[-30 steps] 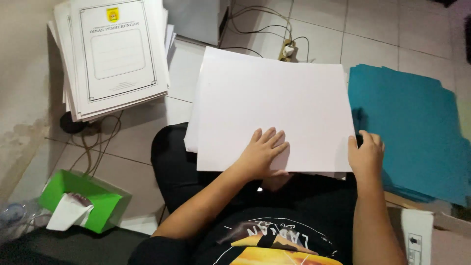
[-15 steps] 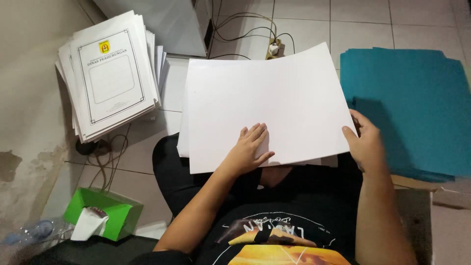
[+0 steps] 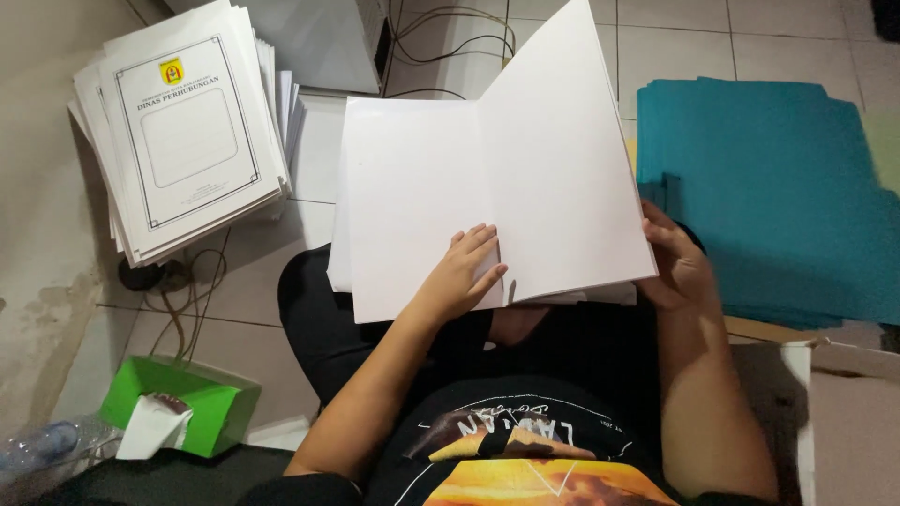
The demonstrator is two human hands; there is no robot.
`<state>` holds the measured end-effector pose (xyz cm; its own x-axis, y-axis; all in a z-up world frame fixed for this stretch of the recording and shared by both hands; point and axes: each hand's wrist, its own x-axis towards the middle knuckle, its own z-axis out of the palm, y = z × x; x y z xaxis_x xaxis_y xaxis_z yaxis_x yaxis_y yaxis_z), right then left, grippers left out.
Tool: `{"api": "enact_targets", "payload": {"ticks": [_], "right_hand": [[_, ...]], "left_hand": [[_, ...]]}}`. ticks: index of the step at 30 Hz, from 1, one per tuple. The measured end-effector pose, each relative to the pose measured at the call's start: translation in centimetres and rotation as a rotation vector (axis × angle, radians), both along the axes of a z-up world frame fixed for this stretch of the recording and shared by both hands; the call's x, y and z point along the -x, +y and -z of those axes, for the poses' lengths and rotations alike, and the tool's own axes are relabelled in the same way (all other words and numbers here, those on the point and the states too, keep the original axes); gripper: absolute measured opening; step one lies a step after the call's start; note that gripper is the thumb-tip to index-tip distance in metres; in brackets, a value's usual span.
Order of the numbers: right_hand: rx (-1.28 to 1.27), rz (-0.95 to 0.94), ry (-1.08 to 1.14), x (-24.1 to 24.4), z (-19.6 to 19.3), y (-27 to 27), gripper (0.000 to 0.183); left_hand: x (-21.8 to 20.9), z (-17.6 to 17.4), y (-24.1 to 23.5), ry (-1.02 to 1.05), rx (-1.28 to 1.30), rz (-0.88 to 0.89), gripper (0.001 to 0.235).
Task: Folding large white sheets of paper and placing printed documents on top of them.
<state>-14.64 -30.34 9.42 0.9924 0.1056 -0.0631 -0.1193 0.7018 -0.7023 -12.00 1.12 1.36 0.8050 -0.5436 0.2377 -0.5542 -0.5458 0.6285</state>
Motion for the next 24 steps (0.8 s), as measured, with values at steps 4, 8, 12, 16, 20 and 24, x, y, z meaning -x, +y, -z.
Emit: {"api": "enact_targets", "payload": {"ticks": [4,8,12,16,20,24], "right_hand": [[-0.105,-0.011,0.038,0.2,-0.9,1.8,0.035],[0.099,0.031,0.038,-0.1,0.2,1.1,0.041],[1.159,0.208,-0.179,-1.0,-1.0,-4.1,0.063],[2.149,0.239,0.009,-1.0,1.1,-7.0,0.070],[1.556,-0.023,-0.291,0.2,-0.9,4.5,0.054],[1.349,-0.364,-0.326,1.3,-2.2,12.9,0.071]], "left_hand": [[-0.2,0.7,0.0,-0.017,0.002,-0.007,0.062],[-0.3,1.1,0.0,0.012,0.044,-0.016,0.062],[-0.9,1.1,-0.2,-0.040,0.179,0.045,0.042],[-0.8,3.4,-0.3,-0.115,0.165,-0.017,0.032],[-1.0,5.1,-0.8,-0.147,0.028,-0.064,0.043],[-1.3,3.5,0.4,0.208,0.368,-0.135,0.045]]}}
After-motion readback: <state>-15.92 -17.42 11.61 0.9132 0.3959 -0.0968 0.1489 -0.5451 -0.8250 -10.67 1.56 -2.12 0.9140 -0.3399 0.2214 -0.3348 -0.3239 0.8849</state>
